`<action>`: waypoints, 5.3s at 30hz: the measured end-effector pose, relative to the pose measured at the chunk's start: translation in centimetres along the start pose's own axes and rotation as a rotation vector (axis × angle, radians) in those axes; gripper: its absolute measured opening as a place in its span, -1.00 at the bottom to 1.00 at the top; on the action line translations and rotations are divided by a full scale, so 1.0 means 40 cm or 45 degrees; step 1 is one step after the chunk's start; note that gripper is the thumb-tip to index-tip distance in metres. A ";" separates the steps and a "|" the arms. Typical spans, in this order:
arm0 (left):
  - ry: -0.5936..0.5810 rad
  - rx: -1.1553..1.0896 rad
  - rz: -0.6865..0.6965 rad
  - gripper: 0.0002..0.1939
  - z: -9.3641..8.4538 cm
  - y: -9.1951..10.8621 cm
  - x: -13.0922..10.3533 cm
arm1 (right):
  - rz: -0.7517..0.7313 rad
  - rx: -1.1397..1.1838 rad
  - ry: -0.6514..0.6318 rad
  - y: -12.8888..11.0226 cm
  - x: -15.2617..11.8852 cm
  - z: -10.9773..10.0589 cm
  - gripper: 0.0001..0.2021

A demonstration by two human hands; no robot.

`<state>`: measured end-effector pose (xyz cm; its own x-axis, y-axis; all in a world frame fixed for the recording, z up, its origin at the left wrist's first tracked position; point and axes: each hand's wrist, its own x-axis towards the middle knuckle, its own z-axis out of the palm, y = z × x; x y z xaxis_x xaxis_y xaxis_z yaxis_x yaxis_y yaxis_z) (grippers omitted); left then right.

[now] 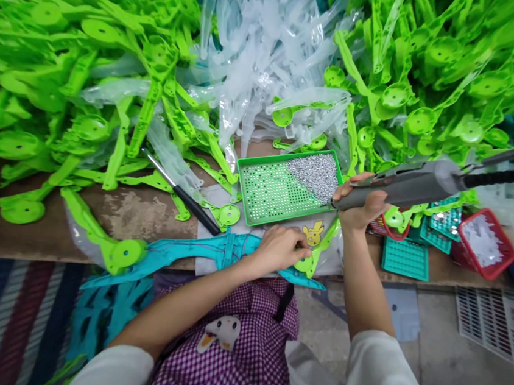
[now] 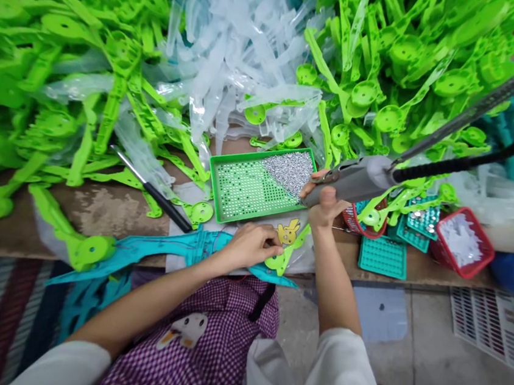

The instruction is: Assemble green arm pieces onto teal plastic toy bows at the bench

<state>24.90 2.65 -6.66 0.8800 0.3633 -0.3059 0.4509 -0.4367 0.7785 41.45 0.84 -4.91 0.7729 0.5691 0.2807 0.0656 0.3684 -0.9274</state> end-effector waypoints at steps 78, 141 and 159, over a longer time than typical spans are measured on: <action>0.165 0.457 0.434 -0.77 -0.045 -0.052 -0.167 | -0.096 -0.486 -0.121 -0.215 -0.159 0.078 -0.77; 0.647 -0.005 -0.188 -0.90 -0.107 -0.159 -0.279 | -0.224 -1.292 -1.023 -0.123 -0.531 0.082 -0.79; 0.838 0.428 -0.153 -0.78 -0.015 -0.142 -0.367 | -0.031 -1.432 -1.770 -0.083 -0.256 0.317 -0.84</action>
<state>9.33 0.30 -6.26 0.5982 0.7957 0.0951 0.6526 -0.5526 0.5184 25.30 3.11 -1.57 -0.2423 0.9307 -0.2740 0.8833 0.0948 -0.4592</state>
